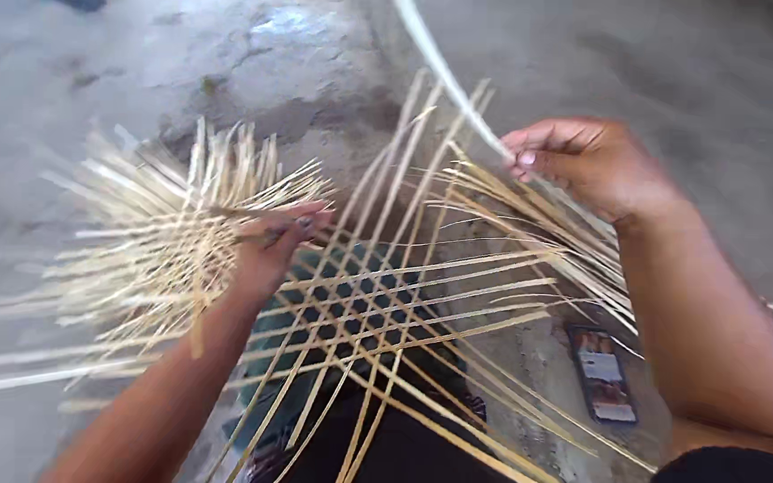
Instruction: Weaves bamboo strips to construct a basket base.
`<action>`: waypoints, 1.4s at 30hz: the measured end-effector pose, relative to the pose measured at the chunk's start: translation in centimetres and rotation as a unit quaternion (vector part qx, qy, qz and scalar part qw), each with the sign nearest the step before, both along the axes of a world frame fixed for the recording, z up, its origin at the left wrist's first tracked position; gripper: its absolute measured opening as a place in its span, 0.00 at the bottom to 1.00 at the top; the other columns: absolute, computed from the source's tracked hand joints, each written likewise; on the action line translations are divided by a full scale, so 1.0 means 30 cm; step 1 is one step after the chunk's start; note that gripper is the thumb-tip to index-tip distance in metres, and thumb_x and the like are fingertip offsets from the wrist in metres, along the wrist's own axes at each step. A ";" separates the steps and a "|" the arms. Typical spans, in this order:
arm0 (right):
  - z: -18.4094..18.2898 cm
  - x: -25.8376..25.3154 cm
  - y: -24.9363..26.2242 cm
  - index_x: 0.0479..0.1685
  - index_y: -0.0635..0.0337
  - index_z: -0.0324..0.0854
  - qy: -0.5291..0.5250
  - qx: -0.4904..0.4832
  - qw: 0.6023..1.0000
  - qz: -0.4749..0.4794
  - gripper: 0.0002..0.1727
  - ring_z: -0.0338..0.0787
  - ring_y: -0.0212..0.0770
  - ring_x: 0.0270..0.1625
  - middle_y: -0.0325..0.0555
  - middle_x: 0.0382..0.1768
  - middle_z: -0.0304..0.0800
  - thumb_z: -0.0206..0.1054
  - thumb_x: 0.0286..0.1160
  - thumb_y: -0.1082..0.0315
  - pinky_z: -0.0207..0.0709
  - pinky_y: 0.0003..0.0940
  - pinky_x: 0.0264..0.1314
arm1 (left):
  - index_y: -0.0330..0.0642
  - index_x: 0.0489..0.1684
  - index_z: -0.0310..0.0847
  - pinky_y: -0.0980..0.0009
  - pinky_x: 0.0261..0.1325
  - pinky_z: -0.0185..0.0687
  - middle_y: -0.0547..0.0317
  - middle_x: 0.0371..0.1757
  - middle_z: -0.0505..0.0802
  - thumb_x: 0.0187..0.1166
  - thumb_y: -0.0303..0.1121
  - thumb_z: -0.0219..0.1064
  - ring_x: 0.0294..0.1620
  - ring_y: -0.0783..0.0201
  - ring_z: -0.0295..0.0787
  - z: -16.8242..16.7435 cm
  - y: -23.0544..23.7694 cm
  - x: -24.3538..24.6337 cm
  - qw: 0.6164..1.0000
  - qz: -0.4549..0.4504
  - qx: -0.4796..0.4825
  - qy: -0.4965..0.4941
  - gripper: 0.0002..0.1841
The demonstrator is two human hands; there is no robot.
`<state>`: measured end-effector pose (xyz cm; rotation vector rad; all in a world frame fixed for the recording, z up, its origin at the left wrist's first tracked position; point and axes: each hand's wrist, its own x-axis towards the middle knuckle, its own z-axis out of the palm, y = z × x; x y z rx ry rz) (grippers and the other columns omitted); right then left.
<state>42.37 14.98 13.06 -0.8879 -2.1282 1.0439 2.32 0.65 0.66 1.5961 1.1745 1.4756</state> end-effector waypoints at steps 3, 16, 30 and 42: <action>-0.161 -0.287 -0.034 0.58 0.56 0.90 -0.070 0.025 0.995 0.062 0.12 0.92 0.33 0.48 0.41 0.53 0.94 0.65 0.83 0.69 0.88 0.35 0.54 | 0.31 0.58 0.86 0.59 0.70 0.88 0.53 0.63 0.94 0.88 0.26 0.56 0.63 0.59 0.93 0.013 0.002 0.007 1.000 -0.010 0.014 0.007 0.13; -0.720 -0.508 -0.133 0.55 0.46 0.94 -0.138 0.177 0.974 0.005 0.14 0.81 0.63 0.69 0.58 0.63 0.86 0.65 0.81 0.72 0.72 0.64 0.74 | 0.69 0.82 0.75 0.18 0.80 0.38 0.45 0.89 0.68 0.81 0.39 0.68 0.92 0.29 0.48 -0.307 -0.106 0.135 0.848 0.260 -0.143 0.439 0.27; -0.705 -0.451 -0.104 0.53 0.52 0.93 -0.092 0.279 0.956 -0.002 0.11 0.89 0.53 0.58 0.53 0.53 0.91 0.65 0.85 0.63 0.78 0.57 0.60 | 0.79 0.82 0.73 0.11 0.75 0.31 0.49 0.82 0.79 0.81 0.30 0.62 0.88 0.23 0.52 -0.317 -0.164 0.091 0.815 0.287 -0.147 0.480 0.31; -0.798 -0.519 -0.136 0.56 0.49 0.93 -0.090 0.204 0.975 0.023 0.15 0.89 0.49 0.59 0.50 0.55 0.90 0.59 0.87 0.68 0.81 0.56 0.62 | 0.80 0.63 0.88 0.12 0.77 0.28 0.63 0.67 0.91 0.80 0.29 0.62 0.87 0.29 0.58 -0.334 -0.142 0.058 0.822 0.315 -0.138 0.454 0.25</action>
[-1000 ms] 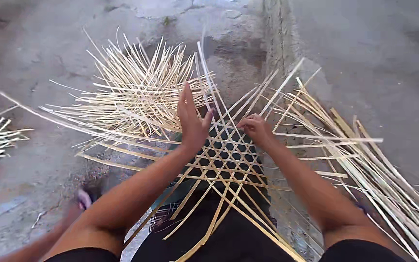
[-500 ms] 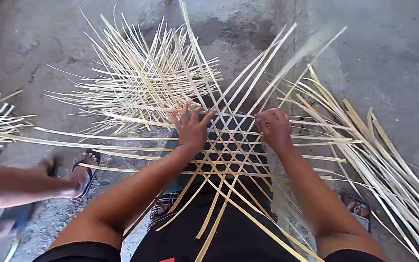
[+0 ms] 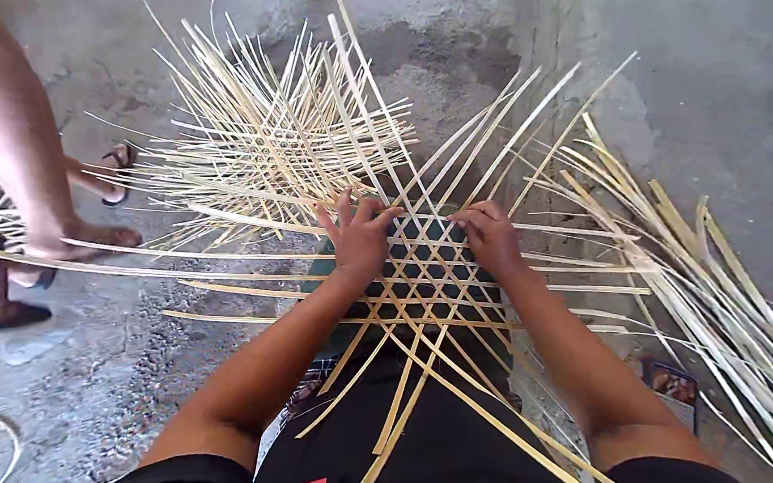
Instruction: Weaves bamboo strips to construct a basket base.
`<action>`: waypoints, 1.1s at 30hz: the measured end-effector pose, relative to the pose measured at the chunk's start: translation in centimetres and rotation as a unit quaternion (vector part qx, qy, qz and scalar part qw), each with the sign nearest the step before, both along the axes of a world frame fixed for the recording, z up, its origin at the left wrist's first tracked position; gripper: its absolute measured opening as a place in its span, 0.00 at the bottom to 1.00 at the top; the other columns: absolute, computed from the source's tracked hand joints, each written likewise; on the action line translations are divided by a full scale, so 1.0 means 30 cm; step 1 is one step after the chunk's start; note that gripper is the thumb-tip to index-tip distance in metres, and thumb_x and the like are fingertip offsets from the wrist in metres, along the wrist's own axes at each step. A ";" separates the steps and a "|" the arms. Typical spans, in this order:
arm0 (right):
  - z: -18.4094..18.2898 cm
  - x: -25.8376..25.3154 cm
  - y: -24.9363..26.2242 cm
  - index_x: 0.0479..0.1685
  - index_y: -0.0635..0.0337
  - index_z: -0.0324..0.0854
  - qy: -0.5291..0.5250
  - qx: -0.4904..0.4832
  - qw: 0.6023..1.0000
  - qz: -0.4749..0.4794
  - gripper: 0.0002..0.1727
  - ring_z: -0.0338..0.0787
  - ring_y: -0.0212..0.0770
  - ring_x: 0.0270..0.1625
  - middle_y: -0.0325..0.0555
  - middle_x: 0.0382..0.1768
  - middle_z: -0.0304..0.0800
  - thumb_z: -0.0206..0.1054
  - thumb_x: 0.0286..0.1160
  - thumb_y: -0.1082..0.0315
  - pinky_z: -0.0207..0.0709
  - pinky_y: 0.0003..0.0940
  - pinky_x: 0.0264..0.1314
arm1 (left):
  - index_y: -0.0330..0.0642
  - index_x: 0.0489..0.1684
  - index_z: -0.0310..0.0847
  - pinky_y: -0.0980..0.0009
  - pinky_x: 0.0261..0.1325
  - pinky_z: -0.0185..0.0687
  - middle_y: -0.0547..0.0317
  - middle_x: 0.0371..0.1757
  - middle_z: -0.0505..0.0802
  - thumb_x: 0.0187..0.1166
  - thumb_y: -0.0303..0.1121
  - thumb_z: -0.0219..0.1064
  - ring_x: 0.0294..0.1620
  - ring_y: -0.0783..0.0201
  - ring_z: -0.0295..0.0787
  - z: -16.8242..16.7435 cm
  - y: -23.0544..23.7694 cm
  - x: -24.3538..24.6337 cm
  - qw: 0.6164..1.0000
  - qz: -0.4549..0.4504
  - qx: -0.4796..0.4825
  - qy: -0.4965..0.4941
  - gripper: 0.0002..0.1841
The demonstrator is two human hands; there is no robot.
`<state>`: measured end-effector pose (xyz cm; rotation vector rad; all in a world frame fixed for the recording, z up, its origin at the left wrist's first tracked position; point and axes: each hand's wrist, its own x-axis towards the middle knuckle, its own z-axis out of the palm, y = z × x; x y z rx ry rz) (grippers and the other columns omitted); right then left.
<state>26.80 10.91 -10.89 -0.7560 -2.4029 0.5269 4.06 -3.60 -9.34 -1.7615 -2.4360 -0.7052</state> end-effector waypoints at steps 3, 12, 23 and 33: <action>-0.016 0.000 -0.006 0.56 0.46 0.93 0.005 0.003 1.000 -0.011 0.14 0.89 0.47 0.58 0.48 0.54 0.90 0.60 0.87 0.66 0.80 0.54 0.61 | 0.79 0.59 0.90 0.13 0.77 0.30 0.62 0.64 0.92 0.81 0.30 0.63 0.85 0.31 0.62 -0.027 0.010 -0.003 1.000 0.001 0.016 0.012 0.22; 0.035 -0.072 -0.107 0.65 0.45 0.90 -0.062 0.094 0.993 -0.024 0.23 0.87 0.58 0.66 0.52 0.58 0.91 0.60 0.79 0.77 0.78 0.60 0.70 | 0.82 0.65 0.87 0.14 0.76 0.36 0.57 0.65 0.91 0.74 0.23 0.68 0.83 0.32 0.67 -0.032 0.010 0.019 0.998 -0.019 0.030 0.059 0.31; -0.010 -0.100 -0.156 0.73 0.41 0.85 -0.060 0.035 0.996 -0.048 0.21 0.82 0.56 0.67 0.52 0.60 0.86 0.62 0.85 0.56 0.76 0.54 0.70 | 0.83 0.59 0.89 0.21 0.79 0.40 0.59 0.62 0.91 0.71 0.23 0.69 0.82 0.37 0.68 -0.053 0.018 0.019 0.999 0.000 0.019 0.044 0.29; -0.031 -0.096 -0.153 0.69 0.38 0.88 -0.068 0.030 0.995 -0.068 0.19 0.81 0.54 0.68 0.48 0.59 0.86 0.60 0.86 0.51 0.76 0.55 0.68 | 0.80 0.53 0.92 0.28 0.78 0.48 0.62 0.57 0.92 0.73 0.24 0.68 0.78 0.43 0.73 -0.058 0.020 0.029 0.999 0.011 0.023 0.028 0.25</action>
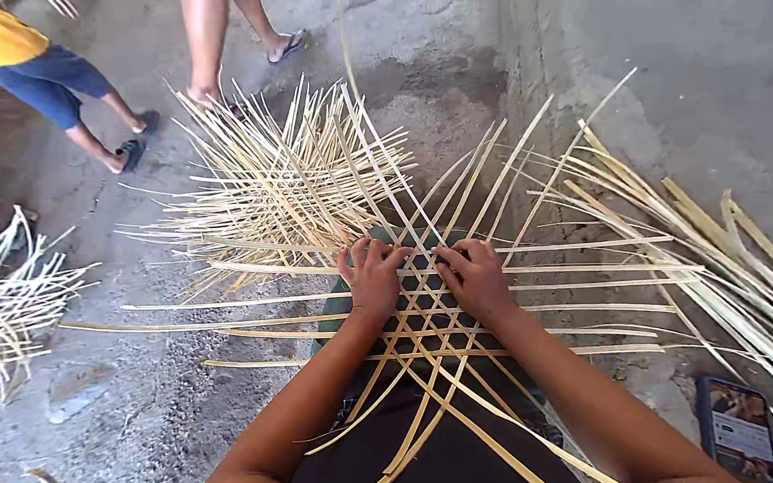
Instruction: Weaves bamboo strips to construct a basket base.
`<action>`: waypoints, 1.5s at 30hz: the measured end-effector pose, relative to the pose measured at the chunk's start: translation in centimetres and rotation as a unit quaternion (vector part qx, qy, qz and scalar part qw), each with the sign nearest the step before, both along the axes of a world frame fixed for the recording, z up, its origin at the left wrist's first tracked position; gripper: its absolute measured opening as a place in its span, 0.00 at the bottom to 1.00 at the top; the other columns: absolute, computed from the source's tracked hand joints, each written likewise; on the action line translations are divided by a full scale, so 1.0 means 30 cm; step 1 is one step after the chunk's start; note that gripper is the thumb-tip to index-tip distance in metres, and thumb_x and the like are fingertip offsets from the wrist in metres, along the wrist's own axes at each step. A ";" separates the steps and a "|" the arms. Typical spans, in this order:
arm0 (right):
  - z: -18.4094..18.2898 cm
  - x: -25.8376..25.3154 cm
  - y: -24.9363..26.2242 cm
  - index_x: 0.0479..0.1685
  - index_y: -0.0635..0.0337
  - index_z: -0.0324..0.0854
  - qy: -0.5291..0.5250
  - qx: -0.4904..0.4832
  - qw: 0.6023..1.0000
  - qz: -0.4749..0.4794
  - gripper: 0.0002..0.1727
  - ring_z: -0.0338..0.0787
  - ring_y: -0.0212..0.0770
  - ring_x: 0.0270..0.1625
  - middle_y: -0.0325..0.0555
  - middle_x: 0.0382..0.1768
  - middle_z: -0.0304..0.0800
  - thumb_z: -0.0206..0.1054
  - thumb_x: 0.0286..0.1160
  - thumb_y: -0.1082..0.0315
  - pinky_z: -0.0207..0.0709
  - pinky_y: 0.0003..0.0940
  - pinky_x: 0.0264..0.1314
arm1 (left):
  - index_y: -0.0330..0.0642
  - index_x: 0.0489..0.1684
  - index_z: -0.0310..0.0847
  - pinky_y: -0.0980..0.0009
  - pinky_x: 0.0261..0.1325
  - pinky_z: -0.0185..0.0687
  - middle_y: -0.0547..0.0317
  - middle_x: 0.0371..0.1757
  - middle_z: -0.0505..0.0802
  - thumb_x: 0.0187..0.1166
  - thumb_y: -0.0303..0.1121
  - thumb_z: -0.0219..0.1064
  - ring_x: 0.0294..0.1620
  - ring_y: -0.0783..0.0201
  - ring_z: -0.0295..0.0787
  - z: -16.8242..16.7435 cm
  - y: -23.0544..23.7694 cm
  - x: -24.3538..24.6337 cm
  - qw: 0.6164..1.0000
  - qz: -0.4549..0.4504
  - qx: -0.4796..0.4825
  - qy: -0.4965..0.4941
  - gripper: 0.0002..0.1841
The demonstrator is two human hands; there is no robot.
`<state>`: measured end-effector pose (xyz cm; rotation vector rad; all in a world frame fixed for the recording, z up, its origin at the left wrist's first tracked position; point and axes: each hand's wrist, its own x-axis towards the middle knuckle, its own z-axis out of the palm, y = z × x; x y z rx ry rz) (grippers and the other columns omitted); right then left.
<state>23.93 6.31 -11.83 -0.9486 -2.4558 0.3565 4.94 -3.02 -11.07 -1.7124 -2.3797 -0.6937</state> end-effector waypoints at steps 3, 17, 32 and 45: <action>-0.004 0.001 0.001 0.68 0.37 0.88 -0.008 -0.001 1.000 -0.006 0.19 0.81 0.53 0.69 0.47 0.59 0.86 0.59 0.86 0.50 0.75 0.55 0.70 | 0.80 0.54 0.91 0.28 0.78 0.49 0.61 0.57 0.92 0.74 0.23 0.66 0.79 0.43 0.72 0.002 0.004 0.002 1.000 -0.002 -0.018 -0.004 0.26; 0.089 0.003 -0.041 0.63 0.47 0.92 -0.013 0.004 1.000 -0.010 0.17 0.88 0.68 0.63 0.60 0.55 0.92 0.65 0.81 0.63 0.80 0.65 0.65 | 0.74 0.53 0.94 0.30 0.78 0.55 0.60 0.58 0.93 0.69 0.23 0.71 0.76 0.44 0.77 0.063 -0.029 0.019 0.998 -0.028 -0.010 -0.049 0.25; 0.240 -0.076 0.220 0.79 0.57 0.76 -0.223 -0.257 0.938 0.064 0.27 0.92 0.62 0.57 0.63 0.53 0.92 0.69 0.80 0.66 0.78 0.64 0.68 | 0.32 0.64 0.74 0.56 0.52 0.86 0.45 0.47 0.90 0.86 0.28 0.56 0.42 0.55 0.90 0.199 0.206 0.038 0.805 -0.194 -0.064 -0.556 0.14; 0.056 0.037 0.181 0.59 0.61 0.85 0.109 -0.312 0.944 0.011 0.15 0.94 0.38 0.52 0.45 0.48 0.95 0.72 0.76 0.67 0.87 0.41 0.62 | 0.39 0.64 0.76 0.68 0.33 0.78 0.58 0.33 0.83 0.87 0.39 0.61 0.25 0.67 0.77 0.094 0.299 0.012 0.757 -0.230 -0.152 -0.592 0.16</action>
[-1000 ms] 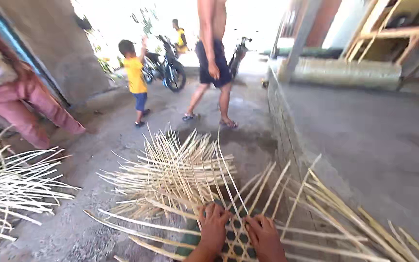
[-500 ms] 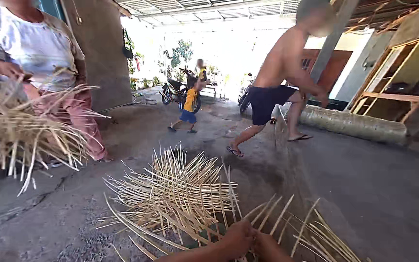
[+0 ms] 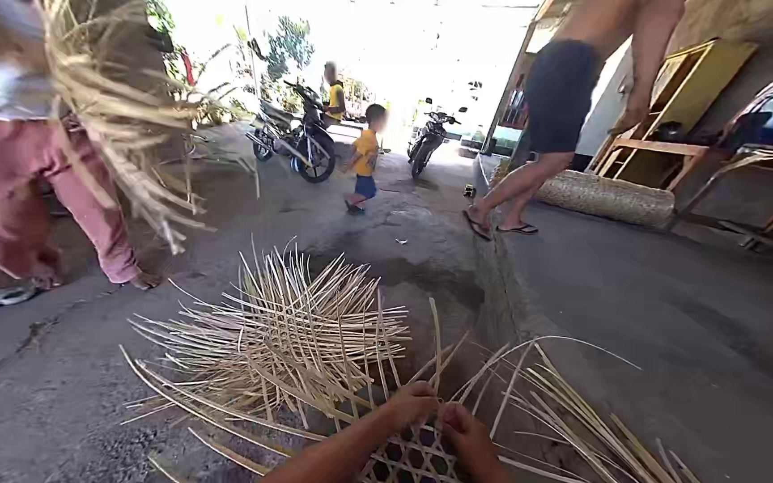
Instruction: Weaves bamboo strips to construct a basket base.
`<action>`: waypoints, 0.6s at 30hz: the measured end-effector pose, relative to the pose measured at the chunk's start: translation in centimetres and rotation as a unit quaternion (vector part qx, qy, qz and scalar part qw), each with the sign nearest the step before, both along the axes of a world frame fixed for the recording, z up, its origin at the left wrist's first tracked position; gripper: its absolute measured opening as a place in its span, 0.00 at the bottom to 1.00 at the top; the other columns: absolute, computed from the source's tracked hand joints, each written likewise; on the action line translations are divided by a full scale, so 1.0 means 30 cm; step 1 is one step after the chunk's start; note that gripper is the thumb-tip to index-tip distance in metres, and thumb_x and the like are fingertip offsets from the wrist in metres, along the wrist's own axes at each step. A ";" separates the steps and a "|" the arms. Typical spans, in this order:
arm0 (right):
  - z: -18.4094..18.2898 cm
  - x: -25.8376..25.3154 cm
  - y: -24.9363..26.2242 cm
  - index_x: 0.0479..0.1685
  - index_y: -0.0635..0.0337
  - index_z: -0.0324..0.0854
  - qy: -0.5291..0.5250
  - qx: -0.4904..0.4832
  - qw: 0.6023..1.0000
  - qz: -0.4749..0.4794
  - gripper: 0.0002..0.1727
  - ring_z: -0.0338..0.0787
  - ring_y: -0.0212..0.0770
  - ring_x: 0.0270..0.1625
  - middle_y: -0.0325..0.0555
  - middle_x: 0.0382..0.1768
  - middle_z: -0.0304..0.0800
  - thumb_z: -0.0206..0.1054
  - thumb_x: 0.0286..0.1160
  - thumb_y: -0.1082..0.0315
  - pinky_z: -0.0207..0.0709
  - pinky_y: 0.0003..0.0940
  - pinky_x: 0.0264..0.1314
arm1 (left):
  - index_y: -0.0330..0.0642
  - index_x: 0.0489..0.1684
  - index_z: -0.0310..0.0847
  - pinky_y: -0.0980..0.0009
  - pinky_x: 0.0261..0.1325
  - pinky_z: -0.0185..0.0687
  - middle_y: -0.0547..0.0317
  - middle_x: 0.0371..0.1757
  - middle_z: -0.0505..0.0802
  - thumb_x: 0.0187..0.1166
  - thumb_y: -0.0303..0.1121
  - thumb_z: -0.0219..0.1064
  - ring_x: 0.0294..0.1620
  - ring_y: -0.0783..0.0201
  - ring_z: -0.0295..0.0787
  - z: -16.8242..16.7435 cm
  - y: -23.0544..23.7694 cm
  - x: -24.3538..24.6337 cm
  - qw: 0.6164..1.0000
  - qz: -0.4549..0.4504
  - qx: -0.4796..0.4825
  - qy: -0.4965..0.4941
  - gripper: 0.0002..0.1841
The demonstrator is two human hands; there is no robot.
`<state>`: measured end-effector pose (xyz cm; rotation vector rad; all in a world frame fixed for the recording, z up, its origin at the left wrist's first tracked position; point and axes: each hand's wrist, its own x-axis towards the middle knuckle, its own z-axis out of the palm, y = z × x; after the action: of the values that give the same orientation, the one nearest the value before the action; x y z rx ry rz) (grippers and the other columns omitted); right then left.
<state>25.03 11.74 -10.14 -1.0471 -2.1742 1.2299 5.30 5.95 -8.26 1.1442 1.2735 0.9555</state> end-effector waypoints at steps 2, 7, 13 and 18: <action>0.011 -0.016 0.025 0.58 0.62 0.85 -0.009 -0.049 0.999 -0.014 0.18 0.94 0.41 0.50 0.47 0.46 0.94 0.77 0.71 0.67 0.88 0.45 0.60 | 0.43 0.63 0.81 0.66 0.33 0.77 0.57 0.36 0.87 0.81 0.43 0.69 0.26 0.67 0.78 -0.014 -0.026 -0.003 0.998 -0.010 0.054 0.030 0.18; 0.093 -0.097 0.023 0.54 0.68 0.81 -0.140 -0.017 0.990 -0.023 0.24 0.88 0.55 0.54 0.59 0.48 0.88 0.83 0.61 0.68 0.81 0.56 0.63 | 0.46 0.79 0.76 0.55 0.50 0.86 0.47 0.49 0.91 0.84 0.38 0.66 0.41 0.56 0.89 0.077 -0.091 -0.023 0.987 0.002 0.066 0.144 0.24; 0.215 -0.203 -0.065 0.78 0.51 0.78 -0.249 0.051 0.958 0.130 0.23 0.92 0.53 0.61 0.52 0.58 0.93 0.59 0.84 0.69 0.80 0.59 0.69 | 0.31 0.65 0.71 0.72 0.40 0.87 0.58 0.35 0.88 0.93 0.29 0.48 0.29 0.69 0.86 0.098 -0.145 -0.137 0.943 0.261 0.012 -0.206 0.13; 0.156 -0.154 0.006 0.70 0.60 0.79 -0.162 -0.081 0.967 0.179 0.18 0.90 0.41 0.54 0.51 0.55 0.90 0.62 0.87 0.64 0.82 0.44 0.64 | 0.34 0.68 0.72 0.70 0.39 0.85 0.56 0.38 0.89 0.94 0.31 0.44 0.30 0.68 0.86 0.030 -0.121 -0.155 0.971 0.222 -0.004 -0.091 0.16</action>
<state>20.40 11.92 -5.47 -1.0058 -2.6405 1.5033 0.66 2.32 -7.37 0.7533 1.4075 1.3498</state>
